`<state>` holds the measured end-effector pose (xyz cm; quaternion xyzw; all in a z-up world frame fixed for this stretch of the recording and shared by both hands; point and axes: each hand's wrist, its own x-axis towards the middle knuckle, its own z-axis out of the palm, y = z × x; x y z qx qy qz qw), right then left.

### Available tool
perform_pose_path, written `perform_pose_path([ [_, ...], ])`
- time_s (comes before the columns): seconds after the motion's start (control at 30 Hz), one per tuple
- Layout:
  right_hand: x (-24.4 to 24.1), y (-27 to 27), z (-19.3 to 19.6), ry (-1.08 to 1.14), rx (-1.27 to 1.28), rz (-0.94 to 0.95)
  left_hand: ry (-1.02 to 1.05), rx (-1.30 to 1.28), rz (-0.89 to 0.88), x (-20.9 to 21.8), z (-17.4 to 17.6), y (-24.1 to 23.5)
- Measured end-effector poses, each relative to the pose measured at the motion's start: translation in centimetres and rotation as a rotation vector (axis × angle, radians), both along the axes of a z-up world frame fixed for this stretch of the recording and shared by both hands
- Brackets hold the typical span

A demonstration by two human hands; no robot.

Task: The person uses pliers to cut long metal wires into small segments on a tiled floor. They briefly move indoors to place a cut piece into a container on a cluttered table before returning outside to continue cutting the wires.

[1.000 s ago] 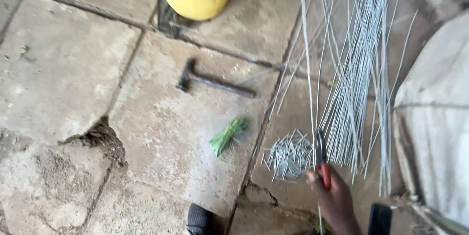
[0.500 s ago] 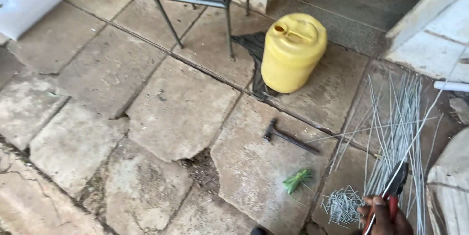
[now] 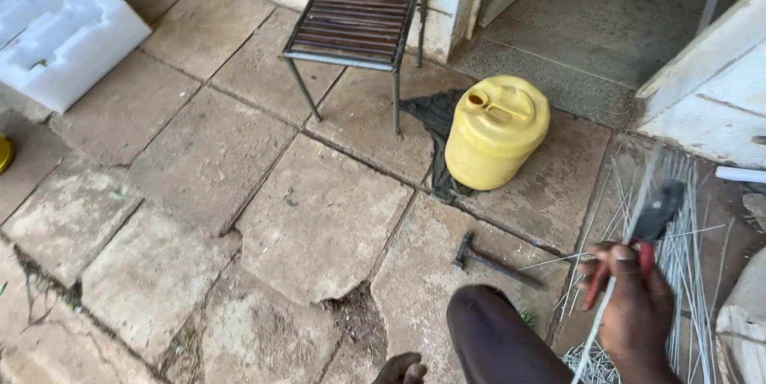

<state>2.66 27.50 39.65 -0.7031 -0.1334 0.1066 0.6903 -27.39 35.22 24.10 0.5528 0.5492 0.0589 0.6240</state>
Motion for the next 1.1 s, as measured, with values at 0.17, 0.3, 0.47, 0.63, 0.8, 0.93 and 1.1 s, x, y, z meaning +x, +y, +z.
perform_pose_path([
  [0.17, 1.1, 9.6, -2.0, 0.256, 0.071, -0.074, -0.48, 0.377, 0.143, 11.5, 20.9, 10.0],
  [0.3, 0.4, 20.3, 1.8, 0.3, -0.295, -0.255, -0.348, 0.242, -0.069, 23.6, 23.9, 23.4],
  [0.47, 0.9, 26.0, 8.0, 0.129, -0.035, -0.035, -0.687, -0.071, -0.143, 36.5, 32.2, 32.7],
  [0.63, 8.8, 31.5, 1.9, 0.624, 0.255, -0.071, -0.766, -0.026, -0.361, 43.6, 39.3, 39.1],
  [0.8, 16.6, 34.6, 10.1, 0.827, 0.586, -0.216, -0.622, 0.333, -0.462, 49.9, 44.6, 46.2],
  [0.93, 27.4, 39.7, 23.2, 0.311, -0.158, -0.289, -0.06, 0.483, -0.666, 55.6, 44.6, 51.7],
  [1.1, 43.2, 45.6, 21.5, 0.283, -0.282, -0.279, 0.421, 0.454, -0.602, 65.3, 38.6, 56.5],
])
